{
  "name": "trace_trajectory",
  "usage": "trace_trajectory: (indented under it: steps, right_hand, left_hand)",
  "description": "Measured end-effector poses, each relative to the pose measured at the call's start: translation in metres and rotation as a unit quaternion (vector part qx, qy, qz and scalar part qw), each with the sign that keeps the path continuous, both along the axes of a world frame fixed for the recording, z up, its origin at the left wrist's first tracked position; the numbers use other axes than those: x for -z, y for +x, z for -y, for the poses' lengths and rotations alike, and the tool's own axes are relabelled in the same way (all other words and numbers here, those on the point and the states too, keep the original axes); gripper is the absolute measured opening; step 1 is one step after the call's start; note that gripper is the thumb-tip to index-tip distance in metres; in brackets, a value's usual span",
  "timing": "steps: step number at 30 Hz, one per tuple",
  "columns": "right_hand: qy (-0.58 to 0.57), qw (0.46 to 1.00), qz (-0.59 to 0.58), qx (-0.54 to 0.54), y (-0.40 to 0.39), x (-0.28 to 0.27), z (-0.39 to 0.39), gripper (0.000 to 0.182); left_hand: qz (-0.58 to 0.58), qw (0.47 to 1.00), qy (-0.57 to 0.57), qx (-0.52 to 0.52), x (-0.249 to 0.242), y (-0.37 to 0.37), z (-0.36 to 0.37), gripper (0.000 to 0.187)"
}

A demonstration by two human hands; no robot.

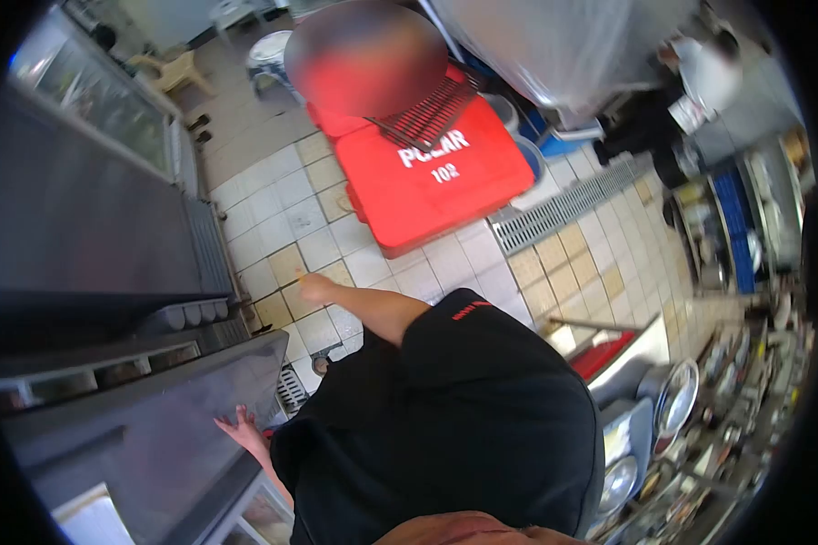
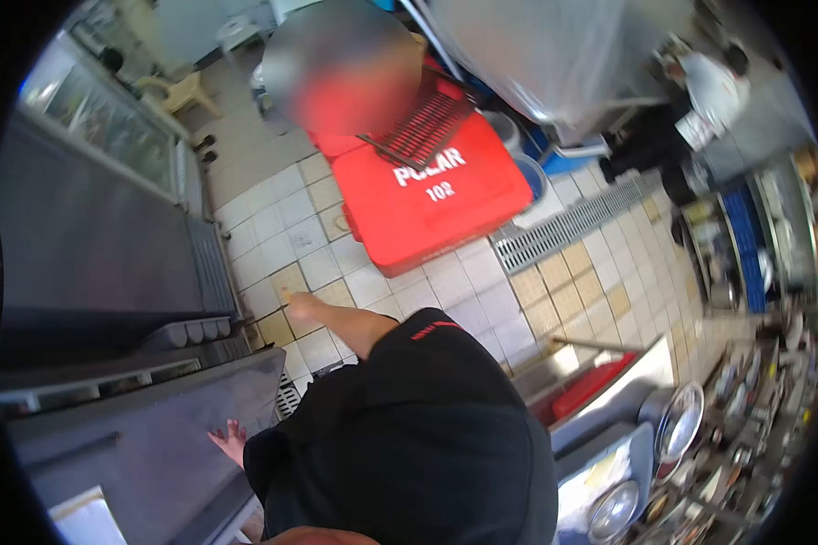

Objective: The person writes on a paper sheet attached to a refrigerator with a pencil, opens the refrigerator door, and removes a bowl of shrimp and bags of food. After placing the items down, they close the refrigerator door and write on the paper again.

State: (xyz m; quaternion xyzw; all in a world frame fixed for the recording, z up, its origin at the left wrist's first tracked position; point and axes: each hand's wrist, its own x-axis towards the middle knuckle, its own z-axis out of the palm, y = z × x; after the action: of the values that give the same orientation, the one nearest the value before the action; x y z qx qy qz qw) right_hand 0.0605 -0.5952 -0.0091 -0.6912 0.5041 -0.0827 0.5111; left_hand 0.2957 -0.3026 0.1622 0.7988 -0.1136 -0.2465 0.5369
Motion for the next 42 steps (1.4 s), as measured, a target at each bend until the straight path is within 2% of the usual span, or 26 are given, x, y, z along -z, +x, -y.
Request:
trace_trajectory:
  steps: [1,2,3,4,5,8,10,13,15,17,19,24,27,29,31,32,33,34,35,36,37,38,39,40,41,42]
  right_hand:
    - [0.028,0.999,0.017,0.037,-0.022,-0.017,-0.006,0.038]
    - [-0.106,0.993,0.042,-0.004,-0.025,0.035,-0.002,0.040]
    - [-0.061,0.996,0.060,0.014,-0.042,0.017,-0.003,0.042]
    - [-0.078,0.996,0.005,-0.029,-0.049,0.044,0.002,0.042]
    - [0.038,0.999,0.011,-0.032,-0.062,0.030,0.002,0.039]
    - [0.180,0.983,-0.006,0.039,-0.092,0.015,-0.004,0.029]
    - [0.212,0.972,0.057,0.083,-0.106,0.019,-0.014,0.025]
    - [0.239,0.966,-0.004,0.099,-0.106,0.005,-0.021,0.024]
    - [0.248,0.963,-0.047,0.093,-0.094,-0.002,-0.023,0.024]
    - [0.236,0.969,-0.031,0.066,-0.076,-0.007,-0.029,0.022]
    - [0.210,0.976,-0.054,-0.007,-0.043,-0.021,-0.040,0.019]
    - [0.141,0.976,-0.060,-0.153,0.061,-0.063,-0.085,0.015]
    - [0.140,0.955,0.000,-0.262,0.125,-0.077,-0.115,0.020]
    - [0.136,0.945,0.051,-0.293,0.165,-0.107,-0.142,0.023]
    - [0.123,0.931,0.108,-0.327,0.200,-0.140,-0.163,0.027]
    - [0.112,0.921,0.140,-0.346,0.217,-0.156,-0.174,0.029]
    - [0.093,0.917,0.180,-0.343,0.231,-0.180,-0.188,0.027]
    - [0.072,0.912,0.219,-0.339,0.244,-0.205,-0.203,0.024]
    - [0.072,0.907,0.250,-0.332,0.258,-0.226,-0.213,0.021]
    - [0.071,0.901,0.281,-0.324,0.272,-0.247,-0.222,0.019]
    - [0.042,0.888,0.303,-0.343,0.284,-0.271,-0.229,0.015]
    - [0.013,0.874,0.324,-0.362,0.296,-0.297,-0.235,0.013]
    - [-0.005,0.861,0.352,-0.367,0.309,-0.320,-0.240,0.012]
    - [-0.023,0.847,0.380,-0.371,0.321,-0.344,-0.245,0.013]
    - [-0.020,0.833,0.414,-0.366,0.332,-0.370,-0.252,0.011]
    - [-0.030,0.818,0.439,-0.369,0.344,-0.391,-0.256,0.012]
  left_hand:
    - [-0.005,1.000,-0.014,-0.006,0.007,0.007,-0.001,0.086]
    - [-0.007,0.999,-0.030,-0.020,0.015,0.012,-0.009,0.086]
    - [0.011,0.999,-0.024,-0.022,0.021,0.012,-0.013,0.086]
    - [0.028,0.999,-0.017,-0.028,0.021,0.011,-0.014,0.085]
    - [0.028,0.998,-0.043,-0.043,0.019,0.007,-0.017,0.085]
    - [0.018,0.996,-0.068,-0.059,-0.003,-0.010,-0.014,0.085]
    - [0.018,0.996,-0.070,-0.049,-0.011,-0.014,-0.018,0.086]
    - [-0.022,0.998,-0.062,-0.019,0.000,-0.009,-0.029,0.088]
    - [-0.004,0.995,-0.102,-0.006,0.012,-0.006,-0.032,0.092]
    - [0.007,0.985,-0.167,0.037,0.027,0.001,-0.032,0.093]
    - [0.011,0.992,-0.112,0.054,0.004,0.005,-0.026,0.091]
    - [-0.026,0.979,-0.127,0.160,0.002,0.047,-0.021,0.086]
    - [0.025,0.985,-0.056,0.162,0.018,0.086,-0.053,0.083]
    - [0.127,0.985,0.080,0.083,0.053,0.107,-0.093,0.078]
    - [0.062,0.998,0.023,0.005,0.074,0.109,-0.156,0.071]
    - [0.008,0.998,0.009,-0.067,0.104,0.105,-0.191,0.063]
    - [-0.035,0.991,0.003,-0.132,0.136,0.093,-0.226,0.057]
    - [0.009,0.987,0.040,-0.158,0.233,0.089,-0.271,0.047]
    - [-0.091,0.971,0.091,-0.204,0.198,0.055,-0.303,0.033]
    - [-0.062,0.970,0.140,-0.187,0.274,0.034,-0.352,0.024]
    - [0.146,0.934,0.320,-0.066,0.326,-0.002,-0.399,0.037]
    - [0.066,0.930,0.360,-0.039,0.301,-0.041,-0.421,0.033]
    - [-0.178,0.931,0.287,-0.135,0.312,-0.075,-0.445,0.017]
    - [-0.246,0.910,0.172,-0.287,0.313,-0.120,-0.460,0.022]
    - [-0.251,0.889,0.057,-0.379,0.303,-0.164,-0.469,0.021]
    - [-0.284,0.874,0.051,-0.391,0.296,-0.190,-0.474,0.020]
